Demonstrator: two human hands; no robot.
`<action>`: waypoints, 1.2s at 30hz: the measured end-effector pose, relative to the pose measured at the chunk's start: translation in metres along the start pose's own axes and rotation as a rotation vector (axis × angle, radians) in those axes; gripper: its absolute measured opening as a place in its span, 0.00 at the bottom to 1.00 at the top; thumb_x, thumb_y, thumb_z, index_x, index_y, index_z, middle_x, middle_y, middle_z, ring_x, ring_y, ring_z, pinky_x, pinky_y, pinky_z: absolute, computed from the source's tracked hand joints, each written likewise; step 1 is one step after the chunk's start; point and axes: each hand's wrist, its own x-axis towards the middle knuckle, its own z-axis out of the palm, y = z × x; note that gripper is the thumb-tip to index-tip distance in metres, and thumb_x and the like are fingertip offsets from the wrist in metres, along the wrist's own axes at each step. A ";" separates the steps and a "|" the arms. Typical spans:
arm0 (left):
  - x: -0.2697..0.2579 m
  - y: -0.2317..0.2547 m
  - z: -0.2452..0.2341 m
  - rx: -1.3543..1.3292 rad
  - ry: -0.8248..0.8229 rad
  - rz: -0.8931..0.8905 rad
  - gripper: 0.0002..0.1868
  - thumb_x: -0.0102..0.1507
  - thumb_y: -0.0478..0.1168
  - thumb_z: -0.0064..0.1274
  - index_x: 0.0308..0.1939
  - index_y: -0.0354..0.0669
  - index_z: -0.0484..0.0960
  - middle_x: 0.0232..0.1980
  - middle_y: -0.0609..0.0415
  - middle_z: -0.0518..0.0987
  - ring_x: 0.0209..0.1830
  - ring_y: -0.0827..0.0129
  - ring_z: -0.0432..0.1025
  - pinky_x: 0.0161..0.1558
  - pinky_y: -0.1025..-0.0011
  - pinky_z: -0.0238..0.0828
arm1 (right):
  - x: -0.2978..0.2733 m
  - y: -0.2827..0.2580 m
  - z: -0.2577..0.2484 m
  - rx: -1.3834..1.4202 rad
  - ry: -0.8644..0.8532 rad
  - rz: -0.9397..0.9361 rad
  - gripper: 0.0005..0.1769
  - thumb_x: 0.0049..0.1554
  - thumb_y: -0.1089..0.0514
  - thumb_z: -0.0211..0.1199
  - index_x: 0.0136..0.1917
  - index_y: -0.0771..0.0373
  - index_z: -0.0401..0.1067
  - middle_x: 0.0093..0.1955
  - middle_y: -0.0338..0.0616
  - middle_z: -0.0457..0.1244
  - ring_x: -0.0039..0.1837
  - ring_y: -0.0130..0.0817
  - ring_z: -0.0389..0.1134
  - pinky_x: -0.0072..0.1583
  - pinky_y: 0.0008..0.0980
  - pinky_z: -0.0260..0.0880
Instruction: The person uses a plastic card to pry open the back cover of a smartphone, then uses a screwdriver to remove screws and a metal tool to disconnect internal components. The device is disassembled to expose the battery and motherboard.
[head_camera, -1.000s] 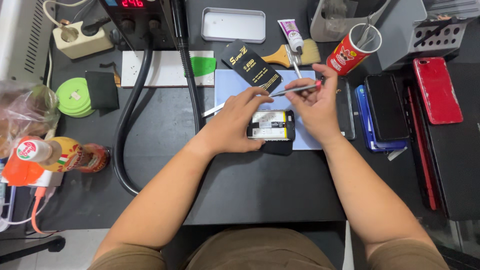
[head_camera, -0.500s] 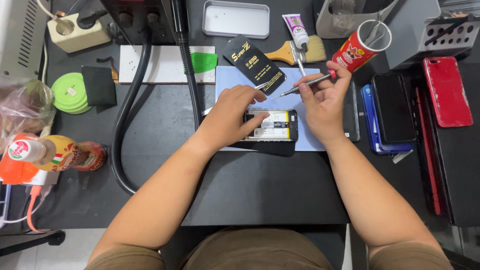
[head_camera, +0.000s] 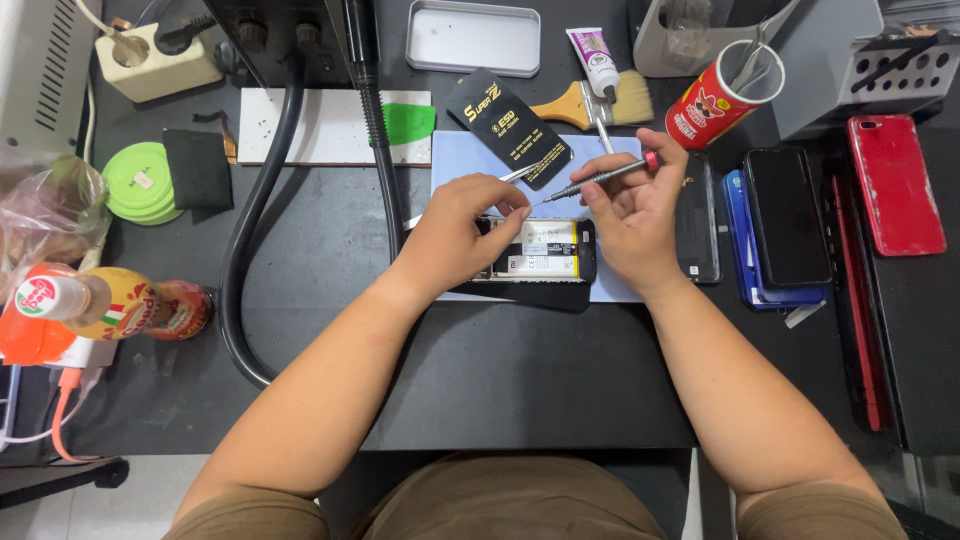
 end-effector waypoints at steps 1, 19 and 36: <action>0.000 0.000 0.000 -0.003 0.006 0.000 0.05 0.63 0.36 0.60 0.39 0.37 0.84 0.37 0.49 0.83 0.38 0.60 0.79 0.42 0.66 0.74 | 0.000 -0.001 0.000 -0.004 -0.002 0.005 0.36 0.69 0.70 0.60 0.78 0.54 0.40 0.58 0.54 0.65 0.53 0.28 0.67 0.58 0.24 0.69; -0.001 0.002 0.001 -0.012 0.016 -0.065 0.06 0.63 0.39 0.61 0.39 0.39 0.87 0.35 0.49 0.84 0.35 0.63 0.79 0.38 0.68 0.74 | -0.003 -0.007 0.004 -0.009 -0.027 -0.013 0.34 0.69 0.70 0.60 0.77 0.55 0.43 0.59 0.55 0.65 0.56 0.29 0.69 0.59 0.24 0.70; -0.009 0.006 0.002 0.251 -0.331 0.135 0.26 0.52 0.51 0.70 0.51 0.50 0.81 0.59 0.58 0.77 0.63 0.57 0.67 0.63 0.57 0.60 | 0.003 -0.013 -0.019 -0.640 0.140 -0.359 0.27 0.65 0.71 0.67 0.72 0.68 0.57 0.41 0.45 0.66 0.42 0.29 0.71 0.48 0.24 0.68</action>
